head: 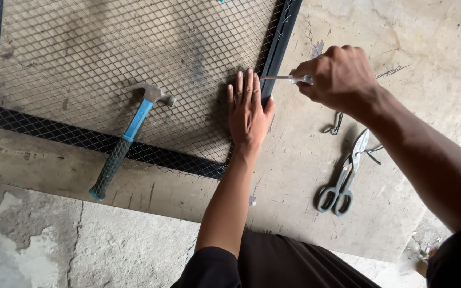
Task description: Trimming the edges of a metal mesh screen using tin snips and adjusting the fit with a screwdriver and hammer.
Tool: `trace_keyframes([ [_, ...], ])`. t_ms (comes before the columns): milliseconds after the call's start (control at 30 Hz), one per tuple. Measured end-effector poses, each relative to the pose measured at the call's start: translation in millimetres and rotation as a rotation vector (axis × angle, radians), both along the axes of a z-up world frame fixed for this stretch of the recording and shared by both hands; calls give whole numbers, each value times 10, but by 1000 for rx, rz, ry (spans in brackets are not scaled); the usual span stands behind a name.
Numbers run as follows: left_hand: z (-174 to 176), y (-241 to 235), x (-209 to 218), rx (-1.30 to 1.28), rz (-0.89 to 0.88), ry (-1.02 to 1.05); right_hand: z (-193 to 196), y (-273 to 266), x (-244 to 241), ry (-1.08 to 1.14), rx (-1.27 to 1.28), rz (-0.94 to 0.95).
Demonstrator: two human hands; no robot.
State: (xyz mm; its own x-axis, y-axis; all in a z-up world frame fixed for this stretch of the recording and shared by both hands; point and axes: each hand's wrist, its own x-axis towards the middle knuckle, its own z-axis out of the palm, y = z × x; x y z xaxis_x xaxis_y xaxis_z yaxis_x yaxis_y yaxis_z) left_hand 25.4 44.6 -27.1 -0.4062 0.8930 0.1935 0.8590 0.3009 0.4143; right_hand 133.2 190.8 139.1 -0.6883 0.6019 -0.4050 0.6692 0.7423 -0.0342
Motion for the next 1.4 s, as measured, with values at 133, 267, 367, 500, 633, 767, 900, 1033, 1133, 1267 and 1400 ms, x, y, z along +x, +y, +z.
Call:
trace_keyframes([
  [133, -66, 8, 2, -115, -27, 16, 30, 40, -23, 1, -37, 6],
  [267, -46, 20, -3, -158, -38, 43, 100, -41, -179, -113, -49, 22],
  [367, -9, -13, 16, -56, -16, 5, 112, -175, -375, -273, 41, 221],
  [500, 58, 16, -6, -10, -5, 13, 80, -147, -724, -141, 121, 238],
  [633, -18, -12, 5, 98, 11, 14, 151, 58, -650, -116, 199, 290],
  [767, -49, -31, 25, 105, 9, -24, 130, 20, -341, 105, 61, 164],
  [900, -35, 7, 20, 109, 10, -30, 47, 20, -166, 148, -58, 10],
  [1033, -56, -6, 30, 79, 1, -23, -6, 5, -105, 150, -75, -38],
  [1133, -54, -16, 29, 58, -4, -27, -50, 24, -81, 160, -21, 49],
  [1267, -49, -12, 31, 61, -2, -18, 29, -21, -206, 113, 32, 144],
  [1400, -13, -9, 28, 108, 3, -7, -21, -264, -498, -70, 171, 237],
])
